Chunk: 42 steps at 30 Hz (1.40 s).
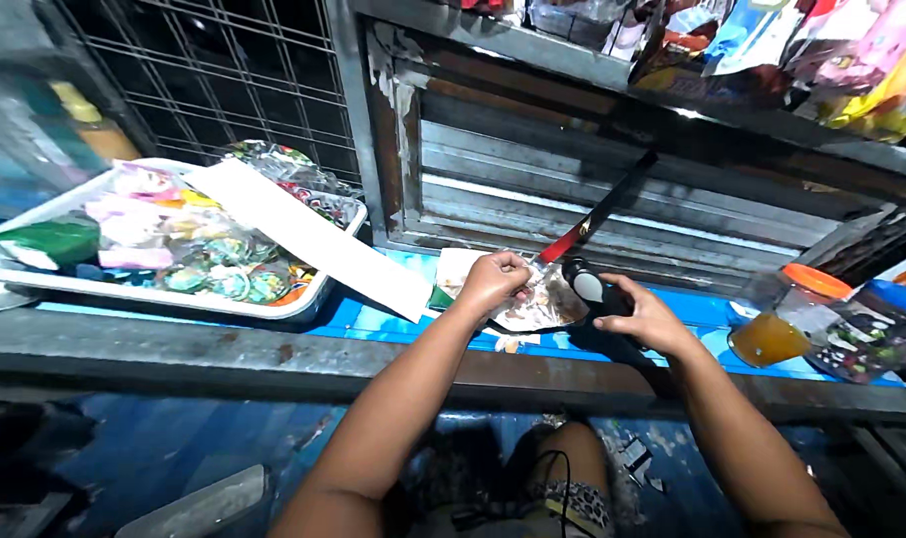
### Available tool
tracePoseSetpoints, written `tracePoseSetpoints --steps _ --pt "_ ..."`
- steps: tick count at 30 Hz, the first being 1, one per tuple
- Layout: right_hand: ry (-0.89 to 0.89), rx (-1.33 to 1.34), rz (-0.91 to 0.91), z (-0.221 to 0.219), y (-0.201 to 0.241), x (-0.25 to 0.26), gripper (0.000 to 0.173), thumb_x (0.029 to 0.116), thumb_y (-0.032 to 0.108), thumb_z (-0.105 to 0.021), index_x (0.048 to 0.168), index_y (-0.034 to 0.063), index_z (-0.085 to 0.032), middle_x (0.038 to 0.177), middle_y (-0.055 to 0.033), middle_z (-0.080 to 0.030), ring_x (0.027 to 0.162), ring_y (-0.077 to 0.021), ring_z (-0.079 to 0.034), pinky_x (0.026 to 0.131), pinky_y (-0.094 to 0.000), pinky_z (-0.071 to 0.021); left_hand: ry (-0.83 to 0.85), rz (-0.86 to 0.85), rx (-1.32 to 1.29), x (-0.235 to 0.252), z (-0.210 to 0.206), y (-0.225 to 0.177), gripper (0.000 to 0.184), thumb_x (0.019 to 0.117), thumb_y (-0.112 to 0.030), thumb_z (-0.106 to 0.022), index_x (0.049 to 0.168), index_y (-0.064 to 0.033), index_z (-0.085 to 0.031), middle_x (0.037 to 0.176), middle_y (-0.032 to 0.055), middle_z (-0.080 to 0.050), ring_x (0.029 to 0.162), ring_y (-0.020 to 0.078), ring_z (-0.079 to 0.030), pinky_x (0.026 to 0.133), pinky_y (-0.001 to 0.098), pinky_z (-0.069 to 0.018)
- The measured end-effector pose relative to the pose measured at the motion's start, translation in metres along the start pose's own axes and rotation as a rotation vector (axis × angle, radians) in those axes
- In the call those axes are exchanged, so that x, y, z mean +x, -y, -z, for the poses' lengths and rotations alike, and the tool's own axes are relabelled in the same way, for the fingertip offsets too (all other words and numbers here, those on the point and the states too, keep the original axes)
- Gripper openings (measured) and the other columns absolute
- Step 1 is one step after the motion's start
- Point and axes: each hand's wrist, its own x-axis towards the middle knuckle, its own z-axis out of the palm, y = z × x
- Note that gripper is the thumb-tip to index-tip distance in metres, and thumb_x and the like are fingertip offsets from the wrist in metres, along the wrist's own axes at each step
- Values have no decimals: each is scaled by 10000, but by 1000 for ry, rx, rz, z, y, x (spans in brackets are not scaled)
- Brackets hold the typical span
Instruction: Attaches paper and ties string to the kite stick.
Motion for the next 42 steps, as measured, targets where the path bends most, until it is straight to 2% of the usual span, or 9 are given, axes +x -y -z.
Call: tracePoseSetpoints --steps 8,19,24,26,29,33,36,42 --pt "7 -15 81 -18 -1 13 842 716 363 -838 1442 89 -509 1251 -98 -668 1117 -131 -658 973 -341 -549 31 -62 58 -2 0 2 97 975 -45 -669 1048 15 -647 782 54 -672 622 83 -634 631 247 -568" --pt "38 -90 120 -17 6 17 808 712 361 -851 1406 86 -544 1195 -84 -687 1068 -112 -667 946 -329 -554 110 -136 112 -4 2 -2 83 949 -10 -669 1023 27 -660 836 59 -660 655 72 -629 669 251 -572" --pt "81 -44 138 -10 4 19 765 707 280 -865 1385 70 -578 1276 -51 -660 1104 -75 -647 970 -285 -543 156 -179 217 -4 6 -4 80 944 -30 -686 1000 25 -671 843 71 -660 685 84 -629 698 275 -565" --pt "93 -75 109 -7 4 18 771 711 291 -870 1391 69 -579 1261 -67 -671 1100 -95 -654 968 -305 -545 177 -202 298 -3 7 -4 98 945 -50 -696 1007 25 -683 871 88 -672 713 107 -634 723 305 -561" --pt "105 -139 53 -5 8 17 787 713 303 -875 1403 59 -585 1308 -98 -651 1141 -132 -639 996 -338 -525 198 -238 392 -2 8 -2 110 948 -78 -699 998 20 -695 877 102 -683 746 137 -641 751 344 -552" --pt "128 -235 16 -2 12 16 701 723 355 -873 1318 66 -644 1183 -78 -705 1095 -121 -661 988 -363 -533 231 -245 449 -2 10 -3 116 952 -89 -704 991 20 -699 854 95 -673 731 137 -621 737 340 -537" --pt "165 -309 -76 1 17 14 683 754 404 -862 1312 76 -646 1196 -104 -692 1121 -173 -644 1008 -450 -501 260 -231 481 -2 9 -3 114 965 -101 -695 978 12 -700 844 89 -675 715 130 -628 730 338 -545" --pt "168 -319 -19 -2 17 13 597 754 365 -874 1215 42 -676 1080 -98 -710 1010 -159 -669 934 -426 -535 307 -211 567 -1 10 -5 133 984 -110 -680 993 22 -701 875 107 -682 758 152 -644 771 353 -548"
